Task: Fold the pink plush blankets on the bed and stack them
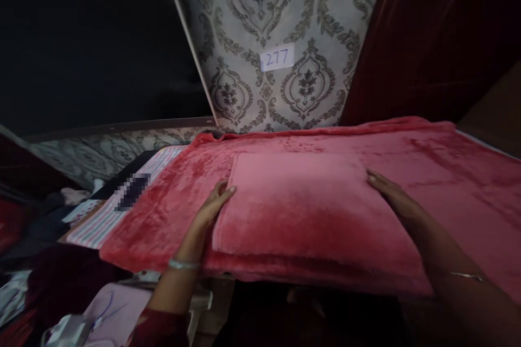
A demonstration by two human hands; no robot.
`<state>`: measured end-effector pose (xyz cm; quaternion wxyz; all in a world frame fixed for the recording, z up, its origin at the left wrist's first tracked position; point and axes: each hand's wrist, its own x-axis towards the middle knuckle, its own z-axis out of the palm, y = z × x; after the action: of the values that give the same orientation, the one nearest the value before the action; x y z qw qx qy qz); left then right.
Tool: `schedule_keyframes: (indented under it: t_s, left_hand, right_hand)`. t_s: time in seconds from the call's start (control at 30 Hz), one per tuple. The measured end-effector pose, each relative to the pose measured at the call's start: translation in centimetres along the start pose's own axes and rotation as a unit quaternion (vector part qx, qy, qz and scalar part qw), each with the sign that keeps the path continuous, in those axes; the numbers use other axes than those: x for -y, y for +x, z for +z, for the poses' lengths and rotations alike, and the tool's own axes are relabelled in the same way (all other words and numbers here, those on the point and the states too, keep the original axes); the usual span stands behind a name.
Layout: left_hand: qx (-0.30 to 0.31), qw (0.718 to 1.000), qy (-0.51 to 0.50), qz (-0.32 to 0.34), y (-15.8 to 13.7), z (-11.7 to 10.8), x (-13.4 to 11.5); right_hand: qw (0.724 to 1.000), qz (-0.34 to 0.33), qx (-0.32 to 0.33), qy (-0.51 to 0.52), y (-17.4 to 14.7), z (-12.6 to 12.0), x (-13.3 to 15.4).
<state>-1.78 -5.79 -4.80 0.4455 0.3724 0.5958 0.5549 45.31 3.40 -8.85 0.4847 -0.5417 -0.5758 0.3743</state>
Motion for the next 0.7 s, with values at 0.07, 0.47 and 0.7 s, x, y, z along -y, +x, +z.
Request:
schedule_keyframes:
  t_s: [0.07, 0.47, 0.7]
  left_hand:
    - [0.018, 0.999, 0.027, -0.008, -1.4, -0.3, 0.3]
    - [-0.035, 0.987, 0.154, 0.029, -2.4, 0.9, -0.8]
    - [-0.082, 0.986, 0.146, -0.013, -8.3, -2.0, 1.0]
  right_hand:
    - [0.999, 0.046, 0.005, 0.027, -2.4, -0.2, 0.8]
    - [0.996, 0.001, 0.047, 0.081, -5.3, -0.1, 0.7]
    - [0.999, 0.008, -0.020, 0.024, -13.0, -2.5, 0.5]
